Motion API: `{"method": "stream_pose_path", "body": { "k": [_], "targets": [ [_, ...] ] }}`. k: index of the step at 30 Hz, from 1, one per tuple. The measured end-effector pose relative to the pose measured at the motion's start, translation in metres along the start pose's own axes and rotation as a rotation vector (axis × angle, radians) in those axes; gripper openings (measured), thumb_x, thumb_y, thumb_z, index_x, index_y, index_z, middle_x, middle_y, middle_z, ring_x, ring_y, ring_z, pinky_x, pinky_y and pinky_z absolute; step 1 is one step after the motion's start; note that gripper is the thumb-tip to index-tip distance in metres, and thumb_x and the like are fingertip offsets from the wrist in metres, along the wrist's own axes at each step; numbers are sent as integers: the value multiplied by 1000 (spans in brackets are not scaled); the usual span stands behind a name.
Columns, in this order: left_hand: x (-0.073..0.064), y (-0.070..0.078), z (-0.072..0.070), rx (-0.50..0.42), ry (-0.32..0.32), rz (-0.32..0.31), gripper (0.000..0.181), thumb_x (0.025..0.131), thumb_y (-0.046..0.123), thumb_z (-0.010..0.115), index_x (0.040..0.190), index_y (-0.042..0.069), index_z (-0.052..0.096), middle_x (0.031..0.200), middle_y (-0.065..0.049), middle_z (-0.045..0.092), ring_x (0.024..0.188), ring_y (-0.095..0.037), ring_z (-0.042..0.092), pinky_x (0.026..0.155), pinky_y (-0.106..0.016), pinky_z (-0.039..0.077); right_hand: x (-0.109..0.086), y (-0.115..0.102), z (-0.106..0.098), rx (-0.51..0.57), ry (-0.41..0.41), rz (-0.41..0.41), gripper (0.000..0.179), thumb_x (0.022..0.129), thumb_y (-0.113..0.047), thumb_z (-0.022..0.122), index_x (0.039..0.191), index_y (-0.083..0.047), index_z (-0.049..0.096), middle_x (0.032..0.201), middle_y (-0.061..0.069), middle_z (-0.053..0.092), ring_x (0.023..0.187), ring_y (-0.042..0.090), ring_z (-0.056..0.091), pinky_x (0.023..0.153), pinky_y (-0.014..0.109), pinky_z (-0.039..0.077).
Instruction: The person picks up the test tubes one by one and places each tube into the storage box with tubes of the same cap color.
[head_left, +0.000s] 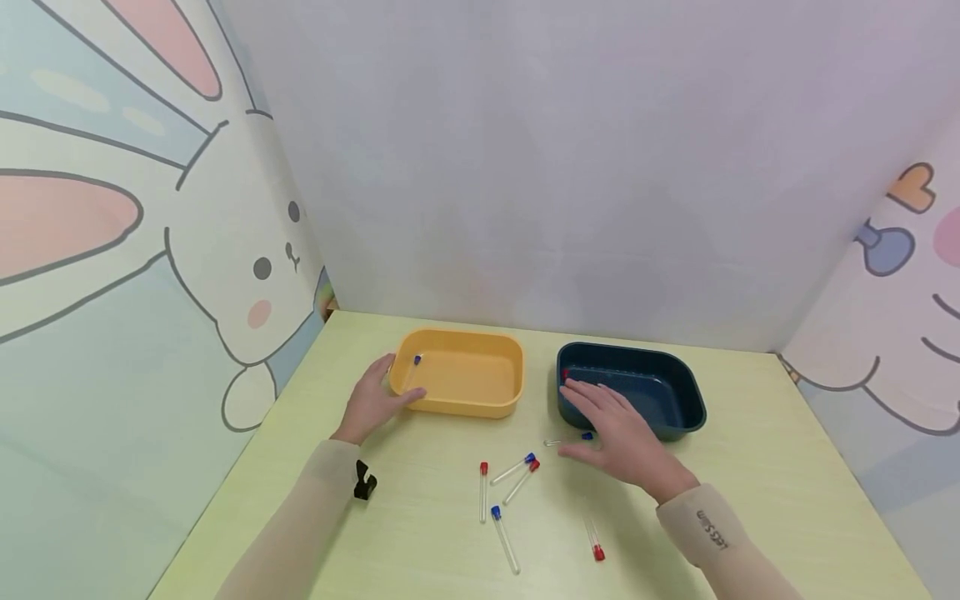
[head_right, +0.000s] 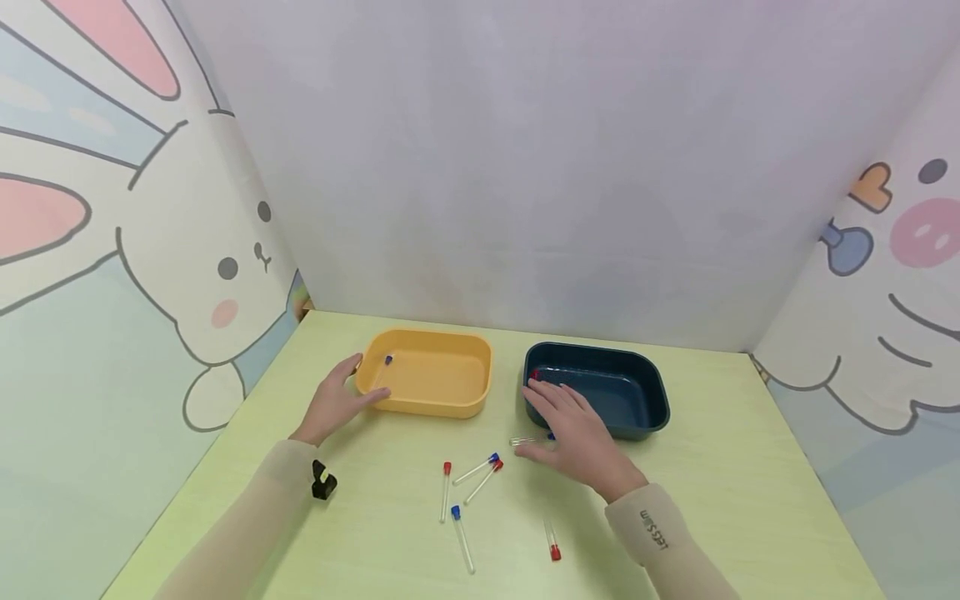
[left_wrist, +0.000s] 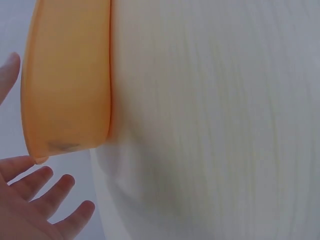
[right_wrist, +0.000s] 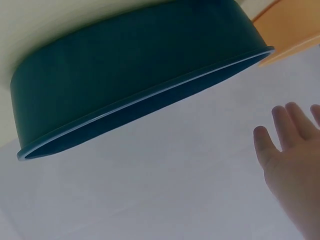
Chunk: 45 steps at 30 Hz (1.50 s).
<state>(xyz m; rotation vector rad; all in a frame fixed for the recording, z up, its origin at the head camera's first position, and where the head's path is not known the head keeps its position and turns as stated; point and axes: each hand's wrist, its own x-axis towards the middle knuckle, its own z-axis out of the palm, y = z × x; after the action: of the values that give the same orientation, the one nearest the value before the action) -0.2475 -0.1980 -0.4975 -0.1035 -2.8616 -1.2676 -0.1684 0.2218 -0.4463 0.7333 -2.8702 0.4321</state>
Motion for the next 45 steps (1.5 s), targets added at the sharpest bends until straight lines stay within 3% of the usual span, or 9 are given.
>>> {"method": "stream_pose_path", "body": {
  "k": [8,15,24,29,37,41,45],
  "targets": [
    [-1,-1,0,-40,-13,-34,111,82,60,80,162,2,28,168,-20,30,156,-42,27,125,-60,28,-2,-12,8,113,-106,-18,95,79,-63,80,157,-22,44,164,-1,44,151,28,41,124,57,32],
    [-1,-2,1,-45,-17,-68,114,80,64,80,163,5,28,166,-22,34,154,-44,31,122,-62,32,-1,-24,13,174,-207,12,94,79,-51,86,158,-27,43,165,-4,41,152,29,38,123,61,32],
    [-2,-4,2,-81,-20,-103,116,78,65,81,164,10,26,163,-21,39,145,-41,46,114,-58,45,-3,-33,20,180,-234,-92,98,76,-54,87,158,-23,44,163,-3,43,152,28,40,123,59,33],
    [-2,-3,2,-82,-35,-123,119,77,69,79,165,12,24,163,-19,40,143,-39,48,112,-56,48,-7,-41,27,195,-278,-97,99,73,-53,90,157,-29,43,163,-7,43,151,26,40,120,62,36],
    [-2,0,1,-81,-35,-129,119,77,70,79,165,13,24,162,-18,42,141,-38,50,109,-55,50,-11,-50,34,193,-292,-171,101,70,-55,91,156,-27,46,161,-9,45,149,26,42,121,56,37],
    [-3,1,0,-88,-37,-136,119,76,70,79,165,14,24,162,-19,42,141,-38,50,108,-54,51,-13,-55,40,198,-354,-169,102,70,-60,89,157,-31,43,162,-11,43,151,27,40,122,56,36],
    [-3,0,1,-85,-38,-135,119,76,70,79,165,13,24,161,-19,43,141,-38,51,109,-55,50,-16,-58,45,192,-362,-210,104,69,-65,86,157,-29,43,160,-9,45,150,28,41,122,55,36]
  ]
}}
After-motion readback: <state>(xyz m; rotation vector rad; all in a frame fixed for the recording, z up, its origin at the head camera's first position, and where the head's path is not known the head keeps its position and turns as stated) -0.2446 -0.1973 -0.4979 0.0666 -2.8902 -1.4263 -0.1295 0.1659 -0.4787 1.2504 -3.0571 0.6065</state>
